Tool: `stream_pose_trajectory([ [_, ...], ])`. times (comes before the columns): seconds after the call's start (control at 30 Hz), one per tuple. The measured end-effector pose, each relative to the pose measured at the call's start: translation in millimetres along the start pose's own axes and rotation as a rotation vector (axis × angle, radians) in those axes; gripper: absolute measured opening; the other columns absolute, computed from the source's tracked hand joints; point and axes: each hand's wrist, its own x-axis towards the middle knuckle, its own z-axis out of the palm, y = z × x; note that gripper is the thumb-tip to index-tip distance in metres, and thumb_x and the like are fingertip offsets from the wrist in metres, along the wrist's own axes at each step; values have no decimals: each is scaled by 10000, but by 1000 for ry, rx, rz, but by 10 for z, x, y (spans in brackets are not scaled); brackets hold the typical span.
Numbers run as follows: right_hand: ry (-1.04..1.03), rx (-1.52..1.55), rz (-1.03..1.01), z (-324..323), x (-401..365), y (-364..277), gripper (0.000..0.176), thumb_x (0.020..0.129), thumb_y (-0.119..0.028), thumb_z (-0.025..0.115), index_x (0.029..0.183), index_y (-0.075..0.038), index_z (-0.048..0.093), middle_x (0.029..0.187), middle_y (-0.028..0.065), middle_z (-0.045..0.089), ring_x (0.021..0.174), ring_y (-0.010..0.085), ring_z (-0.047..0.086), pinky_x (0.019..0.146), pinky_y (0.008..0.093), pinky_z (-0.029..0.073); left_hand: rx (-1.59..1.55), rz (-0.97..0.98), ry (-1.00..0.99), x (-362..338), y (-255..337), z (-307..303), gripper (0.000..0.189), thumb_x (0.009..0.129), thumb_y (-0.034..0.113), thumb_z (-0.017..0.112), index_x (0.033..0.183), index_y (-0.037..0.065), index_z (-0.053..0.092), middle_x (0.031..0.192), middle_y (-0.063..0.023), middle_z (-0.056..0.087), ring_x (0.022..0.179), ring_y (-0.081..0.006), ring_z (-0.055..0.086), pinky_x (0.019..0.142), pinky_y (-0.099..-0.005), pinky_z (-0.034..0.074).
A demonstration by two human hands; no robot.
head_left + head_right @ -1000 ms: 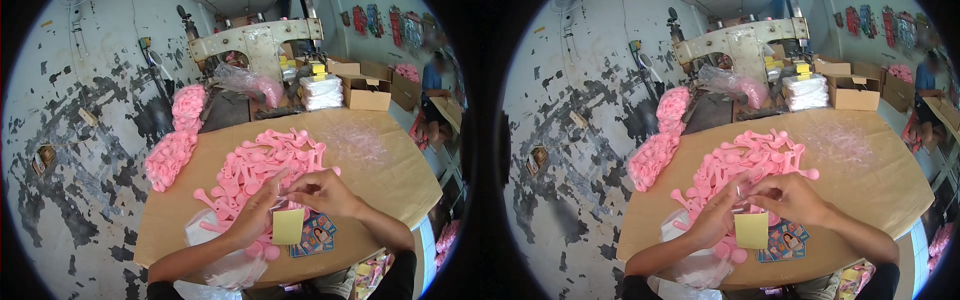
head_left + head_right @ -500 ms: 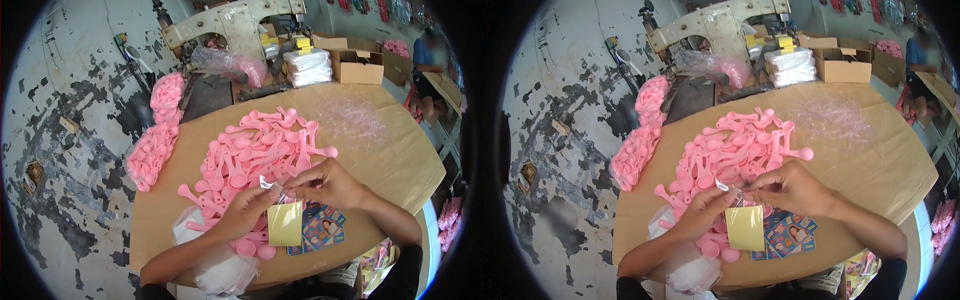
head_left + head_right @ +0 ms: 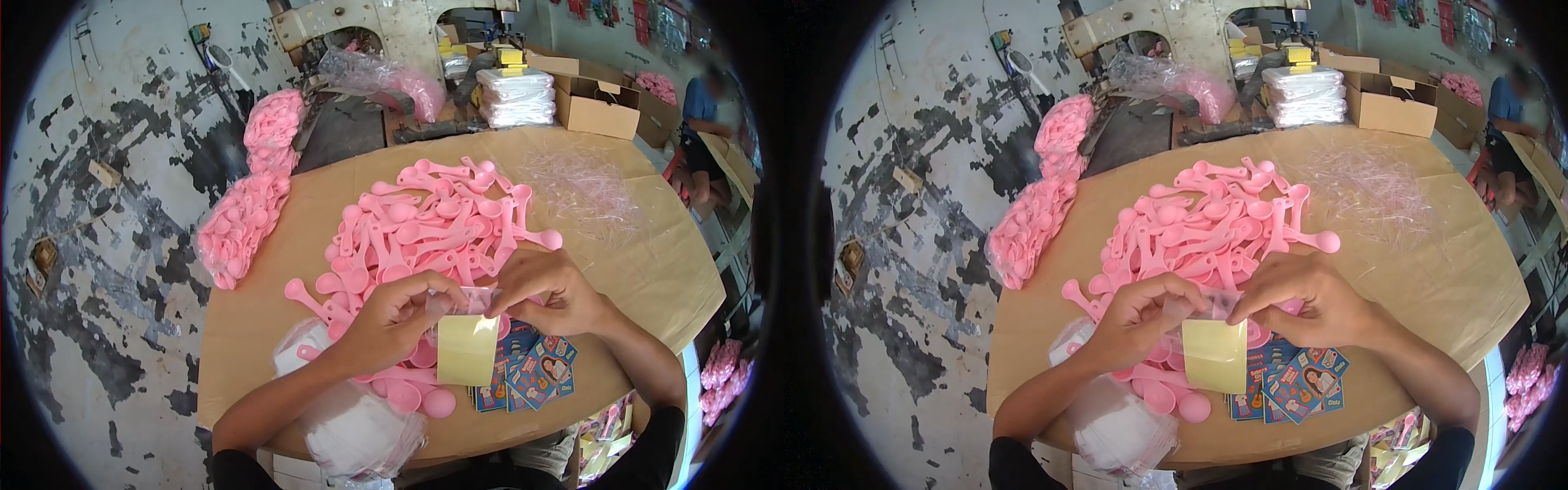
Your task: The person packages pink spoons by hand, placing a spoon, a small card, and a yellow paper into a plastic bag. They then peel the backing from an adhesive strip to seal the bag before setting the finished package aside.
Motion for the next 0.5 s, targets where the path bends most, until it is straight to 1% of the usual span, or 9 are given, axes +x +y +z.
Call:
stream_pose_trajectory([
  [0.03, 2, -14, -9, 11, -3, -6, 339, 693, 119, 594, 921, -80, 747, 804, 37, 698, 778, 192, 616, 717, 332, 481, -27, 27, -3, -5, -17, 6, 169, 981, 37, 497, 1099, 0, 612, 1029, -45, 638, 861, -77, 572, 766, -242, 481],
  [0.17, 11, -5, 4, 32, -10, -13, 277, 698, 110, 596, 863, -71, 726, 796, 7, 694, 780, 198, 600, 723, 336, 473, 23, 41, -65, -1, 8, -32, 157, 965, 10, 487, 1056, -9, 614, 953, -36, 632, 842, -68, 563, 758, -231, 467],
  [0.27, -20, -48, -8, 36, -20, 21, 207, 726, 91, 564, 823, -45, 686, 832, 41, 688, 778, 204, 597, 728, 343, 472, 111, 48, -110, -7, -16, -82, 158, 957, -2, 479, 1040, -14, 613, 907, -28, 625, 841, -64, 560, 755, -228, 461],
  [0.33, -10, -94, -31, 6, -54, 108, 193, 758, 76, 532, 856, -36, 655, 855, 66, 678, 787, 195, 600, 744, 341, 475, 180, 65, -117, -18, -42, -90, 154, 954, -1, 478, 1032, -16, 609, 889, -23, 622, 833, -60, 559, 755, -228, 458],
  [0.37, -9, -114, -43, 1, -69, 125, 186, 774, 69, 517, 872, -31, 639, 866, 79, 673, 792, 190, 602, 753, 340, 477, 114, 36, -110, -24, -57, -92, 146, 955, 12, 486, 1030, -14, 610, 879, -18, 619, 833, -58, 560, 742, -224, 460],
  [0.43, 116, 85, 148, 106, -61, 24, 160, 829, 38, 503, 924, -27, 615, 874, 97, 664, 806, 178, 610, 741, 327, 485, -21, -21, -92, -42, -84, -92, 134, 956, 37, 504, 1025, -9, 610, 860, -9, 612, 832, -52, 564, 717, -216, 463],
  [0.47, 176, 184, 248, 166, -44, -47, 149, 857, 23, 496, 949, -25, 603, 877, 107, 660, 813, 172, 614, 735, 321, 489, -2, -34, -87, -54, -59, -70, 127, 953, 31, 516, 1030, -3, 611, 899, -16, 616, 863, -68, 567, 743, -225, 467],
  [0.5, 140, 239, 302, 200, -11, -132, 152, 900, -43, 581, 1050, -34, 595, 861, 79, 659, 785, 139, 619, 683, 292, 497, 18, -47, -83, -60, -3, -35, 122, 950, 25, 527, 1035, 4, 612, 938, -24, 620, 894, -84, 570, 768, -235, 470],
])
